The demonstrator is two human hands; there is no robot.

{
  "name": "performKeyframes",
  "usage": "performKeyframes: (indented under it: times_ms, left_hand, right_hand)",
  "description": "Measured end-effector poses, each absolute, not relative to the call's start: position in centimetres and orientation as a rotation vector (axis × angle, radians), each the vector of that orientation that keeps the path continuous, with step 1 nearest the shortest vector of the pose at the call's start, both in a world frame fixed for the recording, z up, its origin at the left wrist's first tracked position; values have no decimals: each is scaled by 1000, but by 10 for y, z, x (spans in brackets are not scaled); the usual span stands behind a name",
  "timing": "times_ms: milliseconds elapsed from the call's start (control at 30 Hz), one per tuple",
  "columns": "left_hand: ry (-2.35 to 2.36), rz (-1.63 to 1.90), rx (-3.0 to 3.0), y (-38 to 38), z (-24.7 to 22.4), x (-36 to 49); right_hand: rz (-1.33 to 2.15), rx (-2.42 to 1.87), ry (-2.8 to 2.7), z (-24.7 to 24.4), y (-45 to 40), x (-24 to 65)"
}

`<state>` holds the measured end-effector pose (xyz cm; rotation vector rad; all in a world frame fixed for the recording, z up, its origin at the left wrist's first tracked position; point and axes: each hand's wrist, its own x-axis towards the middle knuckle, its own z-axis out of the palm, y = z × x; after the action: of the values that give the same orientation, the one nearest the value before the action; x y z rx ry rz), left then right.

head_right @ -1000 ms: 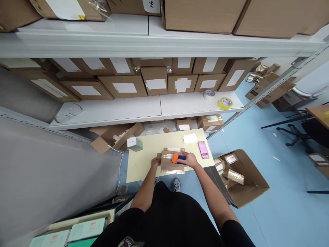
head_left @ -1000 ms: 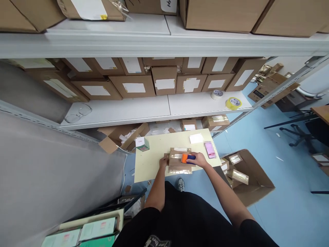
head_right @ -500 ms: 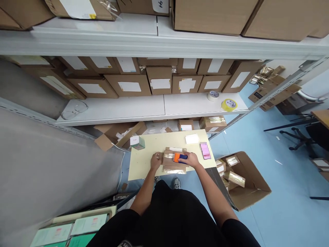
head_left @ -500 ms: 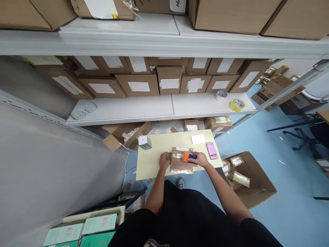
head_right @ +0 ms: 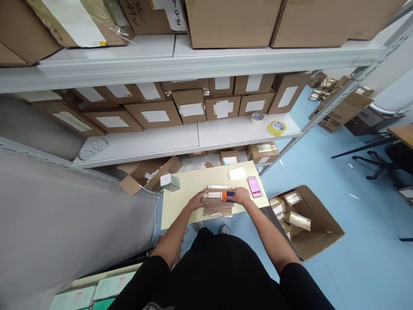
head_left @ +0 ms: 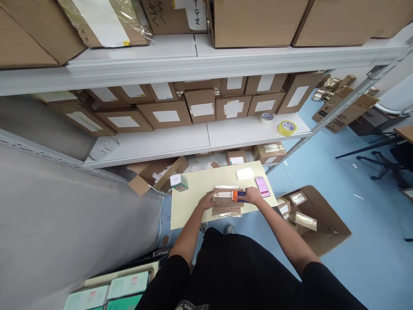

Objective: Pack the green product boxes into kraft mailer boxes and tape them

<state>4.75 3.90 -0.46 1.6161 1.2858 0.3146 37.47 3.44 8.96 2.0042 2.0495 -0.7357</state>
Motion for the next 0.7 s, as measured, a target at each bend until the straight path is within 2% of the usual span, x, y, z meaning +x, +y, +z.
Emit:
performKeyframes:
  times_ms: [467, 567, 700]
  left_hand:
    - [1197, 334, 1495, 45, 4, 49]
    - [1209, 299, 1462, 47, 0, 49]
    - [1185, 262, 1476, 47, -11, 48]
  right_hand:
    - [-700, 2143, 1781, 99, 1, 505]
    - [-683, 2169, 1731, 88, 6, 500]
    - [-695, 2247, 1570, 60, 23, 450]
